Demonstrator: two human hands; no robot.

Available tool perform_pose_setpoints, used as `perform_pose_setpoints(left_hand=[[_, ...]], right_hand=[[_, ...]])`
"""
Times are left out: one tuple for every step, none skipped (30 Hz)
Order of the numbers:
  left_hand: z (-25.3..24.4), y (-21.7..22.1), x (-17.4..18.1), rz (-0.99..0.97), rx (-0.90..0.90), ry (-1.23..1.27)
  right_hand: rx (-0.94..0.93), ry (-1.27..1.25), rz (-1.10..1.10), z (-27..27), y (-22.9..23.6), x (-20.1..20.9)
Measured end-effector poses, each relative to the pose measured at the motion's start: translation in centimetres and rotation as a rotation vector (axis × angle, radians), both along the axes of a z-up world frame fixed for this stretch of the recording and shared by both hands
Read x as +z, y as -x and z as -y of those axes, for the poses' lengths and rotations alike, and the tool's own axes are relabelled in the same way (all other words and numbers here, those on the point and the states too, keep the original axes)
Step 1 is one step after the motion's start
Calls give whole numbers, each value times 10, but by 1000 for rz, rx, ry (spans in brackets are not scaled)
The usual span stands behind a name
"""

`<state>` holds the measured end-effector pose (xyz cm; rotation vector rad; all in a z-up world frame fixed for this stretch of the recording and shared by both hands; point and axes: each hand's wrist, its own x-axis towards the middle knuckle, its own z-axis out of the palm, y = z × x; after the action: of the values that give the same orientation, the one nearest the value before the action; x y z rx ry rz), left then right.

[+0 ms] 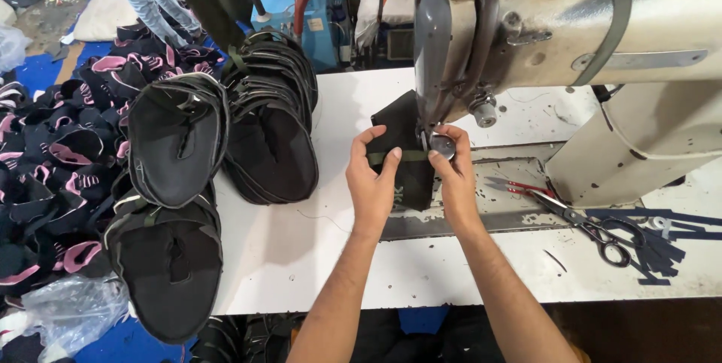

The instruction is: The person uses a sewing machine to stitch a green strap onto the upper part of black sandals. They repeatedly guide the sandals under the needle, sew the strap, and then use scissors to cut the thread before moving to the next sandal.

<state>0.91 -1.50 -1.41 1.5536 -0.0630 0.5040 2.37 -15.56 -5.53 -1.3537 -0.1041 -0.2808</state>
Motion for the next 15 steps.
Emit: perform_pose_setpoints(left_hand=[[1, 0, 0, 7, 13, 8], [3, 1, -1, 15, 26, 15], [3, -1, -2, 16, 26, 15], [4, -2, -4, 33, 49, 5], [5, -3, -5, 50, 73, -5], [5, -2, -4, 51, 73, -5], [5, -1, -2, 37, 80, -26], [5, -1, 0, 22, 88, -48], [6, -3, 1, 24, 85, -50], [7, -6, 1, 1, 67, 1], [7, -8, 2, -22, 50, 53], [8, -8, 2, -21, 50, 53], [7, -8, 3, -30, 48, 55], [7, -9, 3, -39, 47, 57], [6, -8, 0, -43, 46, 59]], right_hand=[[-1, 9, -3, 0, 0, 2], [-2, 19, -6, 0, 1, 4], [-2, 19, -4, 1, 0, 4], [3, 18, -17, 2, 0, 4], [9, 17, -30, 2, 0, 4], [9, 17, -28, 2, 1, 5], [12, 10, -42, 1, 1, 7], [14, 2, -56, 1, 0, 10], [12, 0, -55, 0, 0, 9], [7, -4, -54, 0, -1, 9], [4, -5, -53, -1, -2, 8], [4, -5, -53, 0, -3, 6], [-1, -10, -39, -1, -5, 3], [-5, -15, -26, -1, -7, 0], [-5, -13, -29, 0, -7, -4]])
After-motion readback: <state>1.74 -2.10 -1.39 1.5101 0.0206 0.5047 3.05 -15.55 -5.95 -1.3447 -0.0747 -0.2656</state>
